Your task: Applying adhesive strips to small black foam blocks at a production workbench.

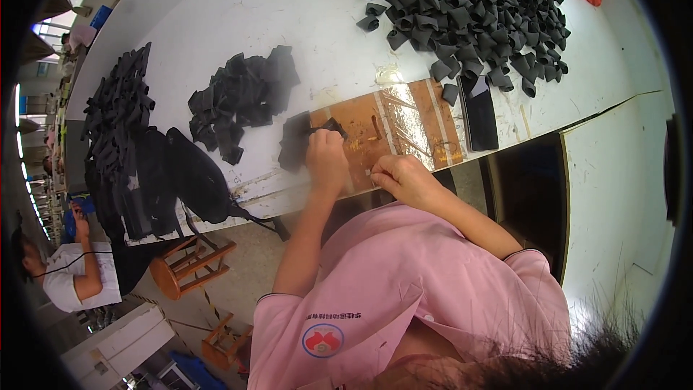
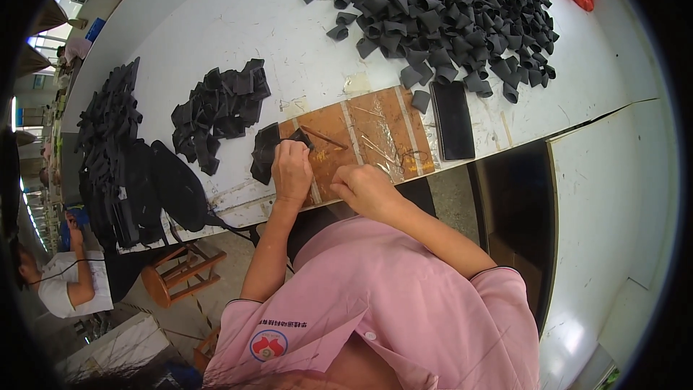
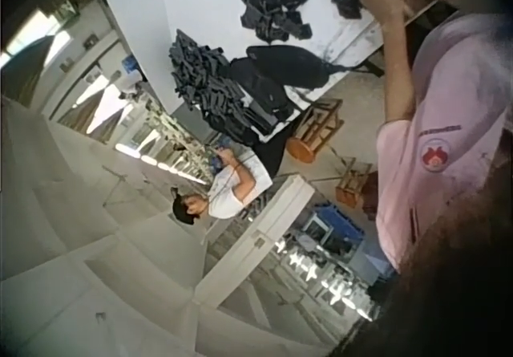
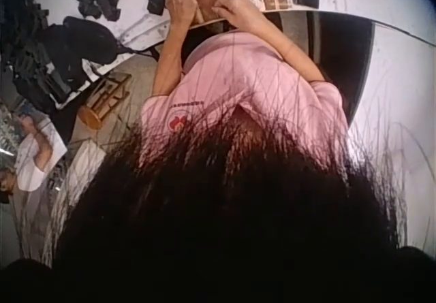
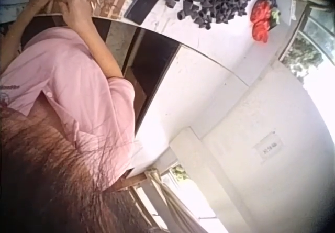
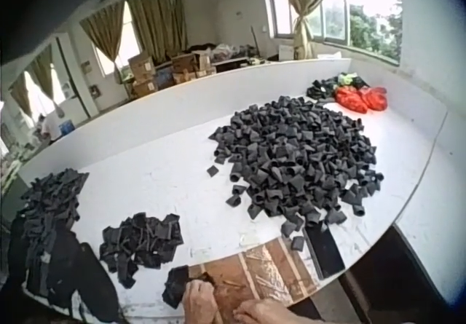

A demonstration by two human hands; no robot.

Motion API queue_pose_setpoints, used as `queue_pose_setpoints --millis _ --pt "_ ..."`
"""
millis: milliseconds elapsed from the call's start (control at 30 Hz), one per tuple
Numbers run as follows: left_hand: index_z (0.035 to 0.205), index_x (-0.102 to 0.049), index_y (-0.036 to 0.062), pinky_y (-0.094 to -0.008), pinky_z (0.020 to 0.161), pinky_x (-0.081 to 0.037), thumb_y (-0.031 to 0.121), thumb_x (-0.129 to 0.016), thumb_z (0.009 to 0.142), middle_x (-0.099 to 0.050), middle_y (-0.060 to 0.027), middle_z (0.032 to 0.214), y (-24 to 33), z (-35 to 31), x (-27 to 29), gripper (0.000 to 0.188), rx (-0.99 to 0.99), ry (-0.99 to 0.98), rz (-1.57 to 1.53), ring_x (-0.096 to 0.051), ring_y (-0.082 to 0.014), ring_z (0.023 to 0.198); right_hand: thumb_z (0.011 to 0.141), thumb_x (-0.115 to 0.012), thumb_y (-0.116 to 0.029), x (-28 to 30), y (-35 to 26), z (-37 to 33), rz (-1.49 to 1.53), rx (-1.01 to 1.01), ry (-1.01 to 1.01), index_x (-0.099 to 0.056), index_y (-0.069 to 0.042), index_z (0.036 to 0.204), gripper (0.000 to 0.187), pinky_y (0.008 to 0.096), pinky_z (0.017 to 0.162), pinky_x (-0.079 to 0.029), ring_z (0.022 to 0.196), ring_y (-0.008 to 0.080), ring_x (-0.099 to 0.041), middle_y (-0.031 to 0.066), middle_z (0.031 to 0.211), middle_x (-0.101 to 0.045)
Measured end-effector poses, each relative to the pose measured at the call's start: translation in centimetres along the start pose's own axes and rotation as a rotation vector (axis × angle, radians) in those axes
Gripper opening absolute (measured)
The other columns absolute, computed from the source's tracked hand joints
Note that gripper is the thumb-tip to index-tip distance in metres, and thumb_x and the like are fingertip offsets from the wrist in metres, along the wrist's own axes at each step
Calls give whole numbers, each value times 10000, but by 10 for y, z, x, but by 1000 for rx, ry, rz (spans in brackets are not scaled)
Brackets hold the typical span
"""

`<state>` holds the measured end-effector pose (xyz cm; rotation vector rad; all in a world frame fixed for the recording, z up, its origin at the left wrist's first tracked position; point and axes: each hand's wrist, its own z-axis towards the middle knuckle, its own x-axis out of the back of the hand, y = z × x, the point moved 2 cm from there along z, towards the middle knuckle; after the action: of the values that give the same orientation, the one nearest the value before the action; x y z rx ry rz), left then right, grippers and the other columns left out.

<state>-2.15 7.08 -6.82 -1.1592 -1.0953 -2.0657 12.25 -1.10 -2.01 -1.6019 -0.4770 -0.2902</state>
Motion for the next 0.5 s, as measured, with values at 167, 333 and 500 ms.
queue_pose_setpoints --millis 167,333,500 --pt "751 -530 61 -370 656 -416 116 -626 694 -500 -88 795 2 1 4 125 -1 42 -25 -489 -274 778 773 -566 -118 -4 4 0 -102 -38 -64 -572 18 781 137 366 623 -454 694 318 -575 167 731 -581" --pt "767 -551 64 -361 645 -422 104 -641 684 -511 -83 759 -4 3 2 129 93 -11 -82 -500 -269 751 773 -561 -124 -8 5 0 -167 -13 -82 -570 11 770 135 386 622 -452 696 327 -574 160 733 -583" --pt "757 -555 45 -357 638 -426 87 -643 685 -520 -91 738 -15 6 2 121 186 -89 -223 -509 -271 718 780 -541 -172 -10 8 0 -179 -9 -108 -569 -15 767 160 435 618 -450 707 349 -573 159 753 -591"
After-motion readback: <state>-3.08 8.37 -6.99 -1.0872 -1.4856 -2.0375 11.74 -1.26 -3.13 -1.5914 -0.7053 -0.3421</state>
